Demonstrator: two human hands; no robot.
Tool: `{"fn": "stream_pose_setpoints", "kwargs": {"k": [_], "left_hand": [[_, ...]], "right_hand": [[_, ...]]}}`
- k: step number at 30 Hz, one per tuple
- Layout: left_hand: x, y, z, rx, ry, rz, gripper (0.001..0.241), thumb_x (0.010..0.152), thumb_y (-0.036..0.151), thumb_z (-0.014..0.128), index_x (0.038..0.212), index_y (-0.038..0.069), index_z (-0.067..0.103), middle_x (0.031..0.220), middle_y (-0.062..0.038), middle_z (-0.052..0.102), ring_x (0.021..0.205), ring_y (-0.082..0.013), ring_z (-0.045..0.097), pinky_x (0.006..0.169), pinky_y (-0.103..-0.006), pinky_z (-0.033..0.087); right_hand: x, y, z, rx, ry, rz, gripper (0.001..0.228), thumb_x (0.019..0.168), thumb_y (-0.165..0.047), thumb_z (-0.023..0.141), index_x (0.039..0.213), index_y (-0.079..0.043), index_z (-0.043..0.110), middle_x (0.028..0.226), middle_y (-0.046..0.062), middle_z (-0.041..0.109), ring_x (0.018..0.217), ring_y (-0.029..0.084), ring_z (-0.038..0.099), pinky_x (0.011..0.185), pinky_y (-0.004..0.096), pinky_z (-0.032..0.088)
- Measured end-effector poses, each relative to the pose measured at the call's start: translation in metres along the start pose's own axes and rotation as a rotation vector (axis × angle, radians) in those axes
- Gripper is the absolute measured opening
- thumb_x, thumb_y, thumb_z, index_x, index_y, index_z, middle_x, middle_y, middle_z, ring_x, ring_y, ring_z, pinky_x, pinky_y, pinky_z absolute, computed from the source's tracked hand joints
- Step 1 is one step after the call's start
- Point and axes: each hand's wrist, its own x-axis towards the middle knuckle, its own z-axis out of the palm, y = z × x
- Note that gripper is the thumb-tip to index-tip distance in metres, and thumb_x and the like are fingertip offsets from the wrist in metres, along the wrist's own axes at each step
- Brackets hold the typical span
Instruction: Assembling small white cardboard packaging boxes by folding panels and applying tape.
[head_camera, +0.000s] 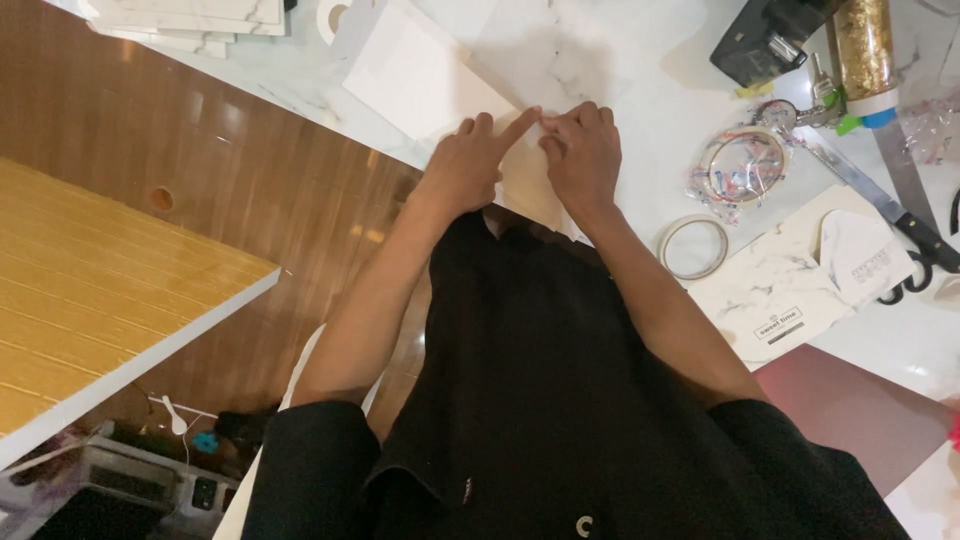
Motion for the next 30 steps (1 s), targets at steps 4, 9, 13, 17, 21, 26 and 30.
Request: {"fn": "stream_pose_setpoints", "kwargs": {"k": [4,9,13,17,21,26,30], "left_hand": [[-0.004,0.002,-0.002,-0.007,-0.009,-0.002,0.103,0.079,0.002,0.078,0.162,0.029,0.023,0.108,-0.019,0.057,0.097,-0.0344,0.060,0.072,-0.0418,0.056],[-0.007,0.004,-0.004,0.044,0.016,0.033,0.098,0.081,0.002,0.076,0.162,0.026,0.027,0.108,-0.019,0.056,0.095,-0.0352,0.060,0.072,-0.0438,0.053],[-0.009,0.001,0.002,0.011,0.027,0.050,0.092,0.081,0.000,0.075,0.159,0.026,0.034,0.111,-0.016,0.057,0.099,-0.0335,0.059,0.076,-0.0430,0.052],[-0.010,-0.002,0.006,-0.015,0.082,0.079,0.082,0.081,0.002,0.075,0.154,0.024,0.044,0.111,-0.014,0.057,0.102,-0.0320,0.058,0.082,-0.0434,0.050],[-0.015,0.000,0.002,-0.008,0.086,0.075,0.079,0.080,0.002,0.074,0.152,0.022,0.048,0.109,-0.013,0.056,0.101,-0.0308,0.057,0.082,-0.0422,0.048],[-0.028,0.012,0.011,0.088,0.239,0.089,0.073,0.081,-0.002,0.068,0.149,0.020,0.054,0.109,-0.010,0.056,0.103,-0.0289,0.056,0.088,-0.0421,0.046],[-0.058,0.035,0.031,0.083,0.371,0.240,0.049,0.084,0.009,0.071,0.132,0.014,0.062,0.123,-0.010,0.058,0.116,-0.0291,0.055,0.100,-0.0444,0.044]], "right_hand": [[-0.011,0.000,-0.022,-0.006,-0.003,-0.029,0.029,0.083,-0.007,0.080,0.112,-0.010,0.075,0.107,0.008,0.061,0.104,0.029,0.056,0.089,0.041,0.046],[-0.030,0.023,-0.031,0.084,-0.109,0.208,0.027,0.081,-0.007,0.081,0.106,-0.008,0.071,0.104,0.007,0.062,0.101,0.026,0.060,0.085,0.039,0.052],[-0.048,0.026,-0.023,0.191,-0.080,0.228,0.019,0.089,-0.006,0.075,0.107,-0.007,0.069,0.106,0.007,0.060,0.100,0.023,0.064,0.083,0.036,0.057],[-0.057,0.015,-0.028,-0.111,0.032,-0.229,0.023,0.094,-0.001,0.073,0.116,-0.004,0.071,0.104,0.009,0.059,0.096,0.029,0.060,0.080,0.041,0.051],[-0.057,0.003,-0.040,-0.165,-0.037,-0.308,0.035,0.092,-0.002,0.070,0.126,0.001,0.068,0.107,0.013,0.057,0.096,0.031,0.058,0.079,0.043,0.051],[-0.048,0.022,-0.033,0.054,-0.049,-0.119,0.026,0.094,-0.001,0.069,0.120,-0.005,0.070,0.105,0.011,0.061,0.091,0.030,0.063,0.076,0.039,0.053],[-0.036,0.026,-0.040,0.605,-0.209,0.456,0.023,0.093,-0.004,0.067,0.116,-0.009,0.068,0.094,0.004,0.065,0.076,0.021,0.068,0.064,0.033,0.058]]}}
